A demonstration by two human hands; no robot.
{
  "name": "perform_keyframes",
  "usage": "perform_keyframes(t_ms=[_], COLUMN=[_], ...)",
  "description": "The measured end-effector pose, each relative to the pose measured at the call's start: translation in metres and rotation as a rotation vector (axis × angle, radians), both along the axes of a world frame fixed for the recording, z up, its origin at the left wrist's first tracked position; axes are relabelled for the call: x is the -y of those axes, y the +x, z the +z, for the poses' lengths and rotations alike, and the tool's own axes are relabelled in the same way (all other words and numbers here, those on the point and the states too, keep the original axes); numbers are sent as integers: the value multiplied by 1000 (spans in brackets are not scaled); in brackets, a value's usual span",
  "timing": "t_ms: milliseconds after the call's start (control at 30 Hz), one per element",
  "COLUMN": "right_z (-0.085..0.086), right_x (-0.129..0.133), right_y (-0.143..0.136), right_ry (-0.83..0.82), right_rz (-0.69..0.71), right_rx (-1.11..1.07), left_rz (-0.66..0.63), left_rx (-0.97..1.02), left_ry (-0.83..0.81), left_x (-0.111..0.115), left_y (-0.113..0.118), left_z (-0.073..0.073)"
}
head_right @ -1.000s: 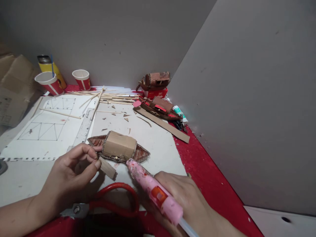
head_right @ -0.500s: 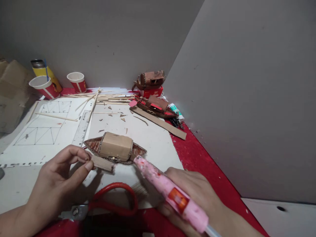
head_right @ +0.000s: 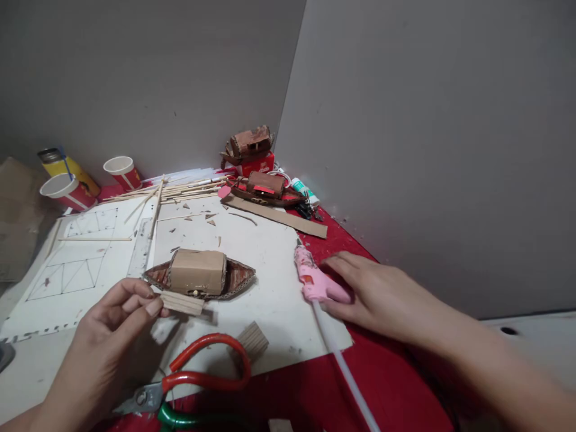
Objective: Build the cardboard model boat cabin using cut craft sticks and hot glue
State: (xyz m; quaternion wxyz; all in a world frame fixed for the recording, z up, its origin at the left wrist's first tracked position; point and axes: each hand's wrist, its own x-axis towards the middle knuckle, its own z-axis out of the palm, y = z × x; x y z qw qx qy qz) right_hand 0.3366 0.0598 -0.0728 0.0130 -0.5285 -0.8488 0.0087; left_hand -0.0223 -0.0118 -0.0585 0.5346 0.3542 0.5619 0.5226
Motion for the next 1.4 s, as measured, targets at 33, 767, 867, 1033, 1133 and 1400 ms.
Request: perform_keyframes(t_ms=[33, 767, 867, 1033, 1133, 1400], right_z=[6, 38, 39, 26, 20, 21], right_x=[4, 21, 19, 19, 20, 22], right_y=[0, -140, -140, -153, -159, -165], right_ry=[21, 297, 186, 347, 401, 368], right_rz=[28, 534, 490, 584, 631, 656], right_rx=[-8, -467, -538, -392, -336, -234], left_rz=[8, -17, -26, -271, -293, -271], left_rx=[8, -113, -418, -506, -507, -565], left_ry=[1, 148, 361, 334, 331, 326], left_x=[0, -6, -20, -38, -38, -35], left_y=[2, 11, -5, -16, -16, -14], left_z=[1, 16, 12, -4, -8, -7])
